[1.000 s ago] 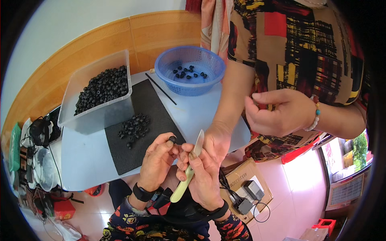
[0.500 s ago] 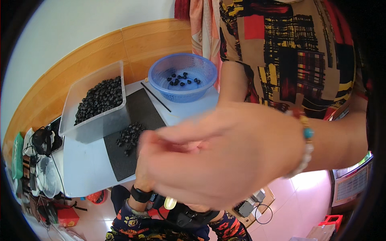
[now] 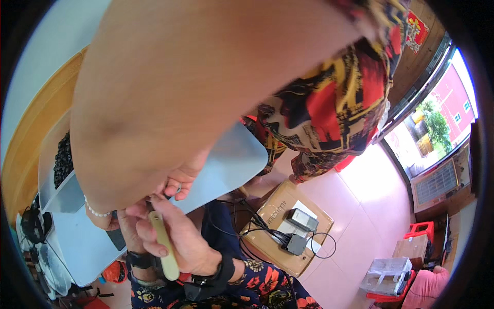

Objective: Trimming flash or excess material from small black rubber components using a knife.

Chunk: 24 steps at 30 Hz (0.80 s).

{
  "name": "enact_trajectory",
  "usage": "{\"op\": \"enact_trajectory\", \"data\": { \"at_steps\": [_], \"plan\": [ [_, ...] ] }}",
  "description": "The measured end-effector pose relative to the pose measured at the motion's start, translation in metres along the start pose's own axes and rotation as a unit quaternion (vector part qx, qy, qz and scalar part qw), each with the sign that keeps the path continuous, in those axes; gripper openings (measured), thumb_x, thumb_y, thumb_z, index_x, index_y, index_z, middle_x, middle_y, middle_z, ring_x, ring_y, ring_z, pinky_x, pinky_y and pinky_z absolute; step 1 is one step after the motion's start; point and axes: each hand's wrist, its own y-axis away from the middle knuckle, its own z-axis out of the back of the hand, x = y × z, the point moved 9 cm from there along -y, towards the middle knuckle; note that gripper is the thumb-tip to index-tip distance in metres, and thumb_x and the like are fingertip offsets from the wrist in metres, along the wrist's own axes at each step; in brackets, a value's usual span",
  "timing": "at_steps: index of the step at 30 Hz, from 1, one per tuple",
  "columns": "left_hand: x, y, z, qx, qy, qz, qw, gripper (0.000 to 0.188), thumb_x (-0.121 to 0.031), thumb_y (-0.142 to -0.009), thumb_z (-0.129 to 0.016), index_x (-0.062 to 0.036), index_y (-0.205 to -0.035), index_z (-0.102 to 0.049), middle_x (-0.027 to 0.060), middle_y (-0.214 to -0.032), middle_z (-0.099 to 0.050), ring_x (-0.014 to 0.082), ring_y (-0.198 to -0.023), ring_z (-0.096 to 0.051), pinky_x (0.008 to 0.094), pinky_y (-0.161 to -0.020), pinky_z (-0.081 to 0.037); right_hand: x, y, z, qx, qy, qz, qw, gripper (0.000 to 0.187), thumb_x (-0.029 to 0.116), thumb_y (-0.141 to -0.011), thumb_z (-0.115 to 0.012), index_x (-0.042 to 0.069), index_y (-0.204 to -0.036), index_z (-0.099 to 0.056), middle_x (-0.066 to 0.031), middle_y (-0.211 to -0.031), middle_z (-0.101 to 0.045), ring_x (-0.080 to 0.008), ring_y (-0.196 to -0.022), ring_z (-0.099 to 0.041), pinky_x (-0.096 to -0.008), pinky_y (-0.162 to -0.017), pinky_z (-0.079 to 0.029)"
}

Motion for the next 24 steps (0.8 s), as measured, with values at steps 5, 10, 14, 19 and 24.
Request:
{"op": "enact_trajectory", "data": {
  "at_steps": [5, 10, 14, 19, 24],
  "plan": [
    [-0.003, 0.003, -0.006, -0.032, -0.016, 0.018, 0.999, 0.029, -0.032, -0.096, -0.045, -0.0045, -0.099, -0.052, 0.0051, -0.092, -0.056, 0.0155, -0.085, -0.056, 0.0283, -0.075, -0.047, -0.025, 0.004, 0.002, 0.033, 0.038, -0.066, 0.997, 0.030, 0.038, -0.100, -0.035, 0.010, -0.098, -0.042, 0.0000, -0.074, -0.047, -0.0047, -0.038, -0.026, -0.0189, -0.035, -0.023],
    [-0.002, 0.010, -0.005, -0.093, -0.040, -0.008, 0.995, 0.027, -0.031, -0.096, -0.046, -0.0050, -0.097, -0.052, 0.0050, -0.091, -0.056, 0.0155, -0.084, -0.056, 0.0277, -0.074, -0.047, -0.030, 0.026, 0.021, -0.017, 0.085, -0.057, 0.995, 0.034, 0.027, -0.100, -0.032, 0.013, -0.130, -0.038, -0.0047, -0.079, -0.048, -0.0083, -0.050, -0.038, -0.0225, -0.047, -0.034],
    [-0.008, 0.021, 0.004, -0.129, -0.044, -0.023, 0.990, 0.026, -0.030, -0.096, -0.046, -0.0053, -0.095, -0.052, 0.0050, -0.091, -0.056, 0.0155, -0.083, -0.056, 0.0274, -0.073, -0.047, -0.038, 0.033, 0.031, -0.042, 0.131, -0.030, 0.990, 0.030, 0.021, -0.099, -0.033, 0.011, -0.126, -0.041, -0.0088, -0.087, -0.050, -0.0141, -0.059, -0.046, -0.0256, -0.051, -0.037],
    [0.000, 0.029, 0.008, -0.110, -0.009, -0.006, 0.994, 0.022, -0.023, -0.094, -0.049, -0.0024, -0.094, -0.056, 0.0047, -0.088, -0.057, 0.0132, -0.083, -0.056, 0.0249, -0.071, -0.046, -0.039, 0.040, 0.038, -0.039, 0.102, -0.025, 0.994, 0.027, 0.022, -0.099, -0.034, 0.009, -0.120, -0.044, -0.0068, -0.085, -0.051, -0.0117, -0.057, -0.044, -0.0241, -0.050, -0.036],
    [0.005, 0.037, 0.007, -0.117, -0.012, 0.016, 0.993, 0.021, -0.014, -0.091, -0.049, -0.0001, -0.105, -0.056, 0.0072, -0.087, -0.061, 0.0146, -0.080, -0.058, 0.0276, -0.074, -0.047, -0.023, 0.031, 0.035, -0.043, 0.082, 0.001, 0.996, 0.029, 0.027, -0.099, -0.036, 0.005, -0.113, -0.048, -0.0012, -0.079, -0.051, -0.0052, -0.050, -0.036, -0.0185, -0.042, -0.029]
  ]
}}
